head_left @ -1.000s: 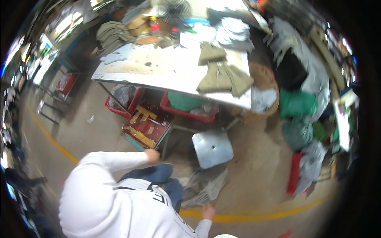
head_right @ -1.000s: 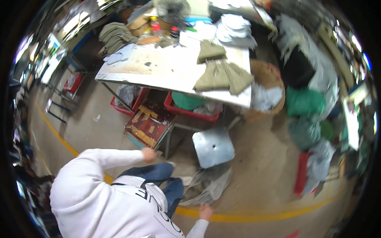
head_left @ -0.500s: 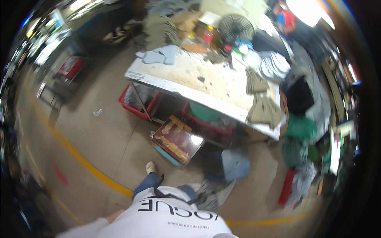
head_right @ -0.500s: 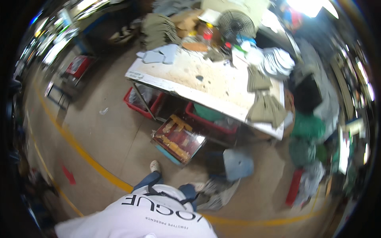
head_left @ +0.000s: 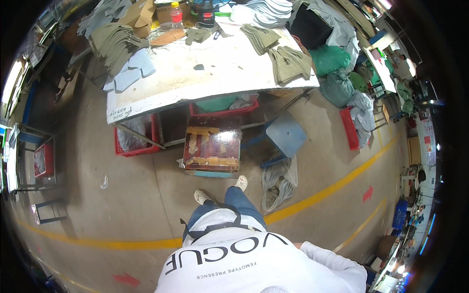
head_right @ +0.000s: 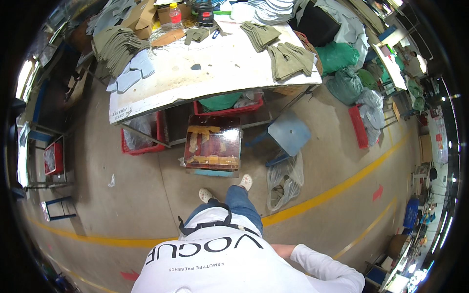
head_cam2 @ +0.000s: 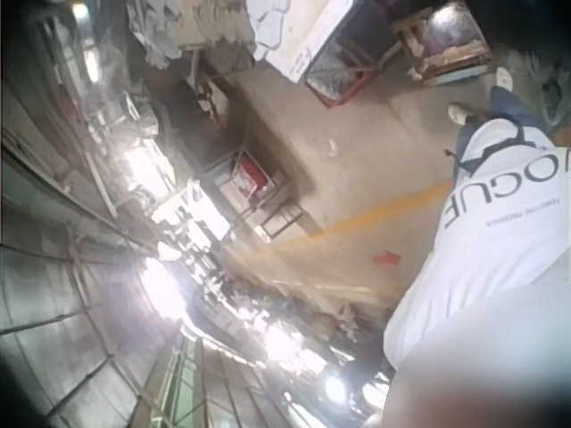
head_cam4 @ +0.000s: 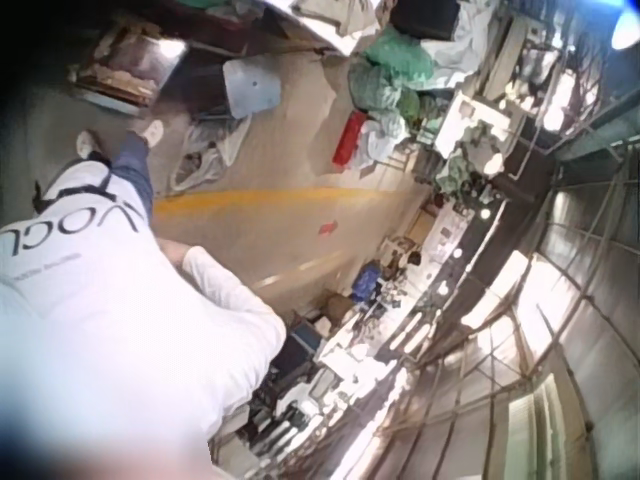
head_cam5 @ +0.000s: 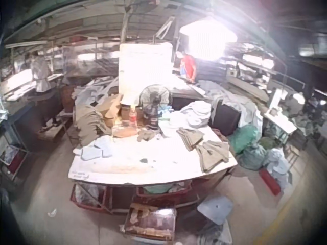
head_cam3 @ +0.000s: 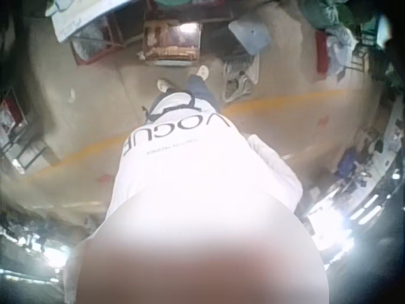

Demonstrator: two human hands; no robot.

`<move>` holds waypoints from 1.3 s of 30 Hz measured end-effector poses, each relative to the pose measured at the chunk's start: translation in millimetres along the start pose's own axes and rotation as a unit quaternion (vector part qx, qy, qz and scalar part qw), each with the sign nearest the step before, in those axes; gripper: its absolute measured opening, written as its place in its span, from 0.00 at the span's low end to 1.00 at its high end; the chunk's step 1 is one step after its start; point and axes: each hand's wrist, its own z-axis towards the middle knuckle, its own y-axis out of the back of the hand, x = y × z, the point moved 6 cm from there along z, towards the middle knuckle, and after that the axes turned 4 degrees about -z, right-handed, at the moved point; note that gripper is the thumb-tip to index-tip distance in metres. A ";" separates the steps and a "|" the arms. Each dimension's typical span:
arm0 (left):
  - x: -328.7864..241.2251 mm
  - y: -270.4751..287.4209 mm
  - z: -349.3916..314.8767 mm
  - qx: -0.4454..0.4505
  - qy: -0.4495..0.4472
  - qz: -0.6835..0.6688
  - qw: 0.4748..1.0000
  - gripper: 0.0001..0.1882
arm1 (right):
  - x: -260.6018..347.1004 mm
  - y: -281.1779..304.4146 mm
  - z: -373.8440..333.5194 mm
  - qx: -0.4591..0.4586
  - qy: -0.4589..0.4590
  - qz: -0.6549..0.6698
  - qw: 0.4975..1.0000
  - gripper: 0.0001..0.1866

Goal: The person gathers olive-green fabric pieces, aligns them into stacks, and ties each stack with a white string. They then place the tied bundles on the table and write on small white labels with a pen before attaching the labels to the bundles.

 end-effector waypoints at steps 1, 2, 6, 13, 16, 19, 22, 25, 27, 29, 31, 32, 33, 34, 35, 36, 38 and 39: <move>-3.2 0.7 2.5 0.006 -0.005 0.004 1.000 0.14 | 2.6 1.4 0.9 0.003 0.003 0.001 1.000 0.14; -6.2 0.0 3.8 0.011 -0.007 0.009 1.000 0.14 | 4.4 2.5 1.0 0.006 0.007 0.003 1.000 0.14; -23.9 -6.1 15.8 0.047 -0.014 0.028 0.998 0.13 | 9.9 10.5 4.6 0.032 0.029 0.007 0.999 0.14; -88.6 -33.2 36.4 0.137 -0.023 0.077 0.987 0.13 | 43.1 117.8 24.5 0.129 0.097 -0.085 0.983 0.14; -153.3 -36.8 60.1 0.148 -0.045 0.072 0.985 0.13 | 53.0 255.3 12.9 -0.062 0.104 -0.226 0.967 0.13; -249.4 -6.4 124.7 -0.178 -0.049 0.099 0.978 0.09 | 71.9 386.5 -10.1 -0.405 0.063 -0.318 0.855 0.09; -386.1 -23.4 183.2 -0.389 -0.358 0.112 0.841 0.09 | 83.0 471.8 -35.0 -0.526 0.057 -0.323 0.784 0.09; -481.4 -62.0 261.1 -0.327 -0.475 0.065 0.814 0.08 | 94.6 516.2 -53.0 -0.590 0.166 -0.239 0.754 0.07; -528.1 -80.9 312.4 -0.332 -0.508 0.138 0.783 0.08 | 99.0 535.5 -53.8 -0.590 0.223 -0.180 0.754 0.06; -548.6 -83.6 367.8 -0.319 -0.470 0.075 0.819 0.09 | 113.6 552.9 -53.6 -0.604 0.320 -0.181 0.707 0.05; -550.8 -78.2 415.0 -0.339 -0.391 -0.006 0.856 0.10 | 125.1 570.7 -44.7 -0.601 0.357 -0.169 0.695 0.05; -551.6 -78.0 429.5 -0.333 -0.392 -0.029 0.857 0.11 | 131.7 581.7 -40.2 -0.598 0.375 -0.154 0.691 0.05; -545.3 -79.4 445.2 -0.323 -0.338 -0.053 0.883 0.11 | 142.2 590.5 -40.1 -0.609 0.426 -0.155 0.651 0.06; -543.6 -81.3 452.3 -0.331 -0.336 -0.060 0.880 0.11 | 152.8 599.9 -36.5 -0.607 0.443 -0.183 0.634 0.07; -543.4 -83.6 455.6 -0.328 -0.348 -0.061 0.876 0.11 | 162.4 611.4 -29.1 -0.591 0.446 -0.185 0.646 0.08; -542.3 -85.0 458.2 -0.325 -0.341 -0.065 0.880 0.11 | 172.4 618.7 -23.5 -0.580 0.451 -0.221 0.641 0.08; -544.8 -87.7 458.1 -0.305 -0.340 -0.063 0.888 0.10 | 186.9 629.5 -12.6 -0.553 0.452 -0.274 0.644 0.09; -545.0 -89.4 460.3 -0.272 -0.318 -0.081 0.905 0.10 | 192.6 634.7 -6.7 -0.541 0.447 -0.290 0.650 0.10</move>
